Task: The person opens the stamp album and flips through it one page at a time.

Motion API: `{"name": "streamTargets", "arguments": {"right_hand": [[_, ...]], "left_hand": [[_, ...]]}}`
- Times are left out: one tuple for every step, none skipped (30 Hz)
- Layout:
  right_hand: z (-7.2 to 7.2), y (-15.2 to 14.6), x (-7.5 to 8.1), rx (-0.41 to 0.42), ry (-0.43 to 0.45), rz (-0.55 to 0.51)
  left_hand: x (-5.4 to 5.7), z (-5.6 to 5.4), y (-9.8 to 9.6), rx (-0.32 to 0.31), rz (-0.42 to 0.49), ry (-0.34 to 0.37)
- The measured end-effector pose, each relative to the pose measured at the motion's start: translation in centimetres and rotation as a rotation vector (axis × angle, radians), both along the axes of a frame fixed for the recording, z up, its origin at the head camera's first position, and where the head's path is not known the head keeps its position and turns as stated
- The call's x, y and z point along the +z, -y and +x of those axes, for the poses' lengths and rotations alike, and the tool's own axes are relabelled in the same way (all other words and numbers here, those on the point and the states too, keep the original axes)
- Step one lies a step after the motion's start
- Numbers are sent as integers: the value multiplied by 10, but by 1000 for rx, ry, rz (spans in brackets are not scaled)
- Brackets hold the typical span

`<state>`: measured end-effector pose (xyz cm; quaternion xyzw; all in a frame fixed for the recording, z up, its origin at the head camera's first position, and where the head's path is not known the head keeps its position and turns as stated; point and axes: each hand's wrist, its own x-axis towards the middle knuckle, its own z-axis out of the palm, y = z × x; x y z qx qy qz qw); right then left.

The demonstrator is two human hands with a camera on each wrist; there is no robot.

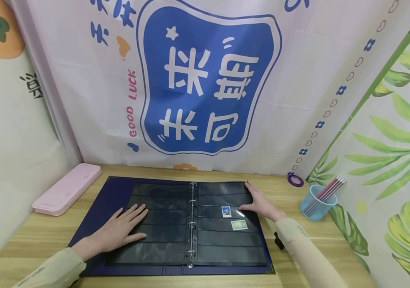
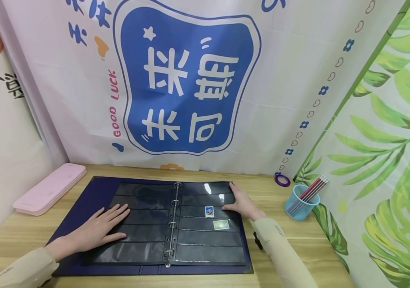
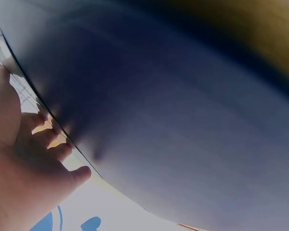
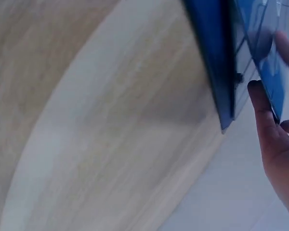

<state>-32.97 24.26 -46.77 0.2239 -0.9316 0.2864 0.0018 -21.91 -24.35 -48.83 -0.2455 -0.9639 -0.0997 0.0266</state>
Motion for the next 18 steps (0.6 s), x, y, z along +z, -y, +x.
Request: {"name": "streamTargets", "arguments": {"right_hand": [[1, -1, 1, 2, -24, -9], [2, -2, 2, -5, -43, -17], [3, -2, 2, -7, -75, -23], [4, -3, 3, -19, -78, -41], [6, -4, 4, -41, -66, -67], [7, -4, 5, -66, -55, -78], [9, -4, 8, -99, -33, -91], [10, -4, 10, -136, 1, -105], [11, -4, 12, -168, 44, -122], [13, -5, 15, -204, 107, -142], [14, -5, 18, -241, 157, -152], [15, -5, 21, -263, 203, -162], [16, -6, 25, -280, 248, -178], [16, -6, 28, -294, 287, -199], [17, -6, 32, -301, 321, -220], [17, -6, 36, -308, 342, -236], [17, -5, 41, -311, 357, -249], [17, -4, 47, -308, 366, -266]], "left_hand": [[1, 0, 0, 0, 3, 3], [2, 0, 0, -3, 3, 2], [2, 0, 0, -5, 5, 2], [3, 0, 0, -7, 5, 3], [4, 0, 0, -8, 7, 5], [4, 0, 0, -12, 6, 5], [5, 0, 0, -14, 5, 6], [5, 0, 0, -16, 2, 5], [5, -1, 0, -15, 2, 9], [5, -1, 0, -15, 2, 12], [6, -1, 0, -16, 1, 14], [6, -1, 0, -17, 1, 15], [6, -1, 1, -17, 2, 16], [6, -1, 1, -17, 2, 17], [6, -1, 1, -17, 4, 19], [6, -1, 1, -17, 5, 19], [6, -1, 1, -18, 6, 19], [6, -1, 1, -19, 7, 19]]}}
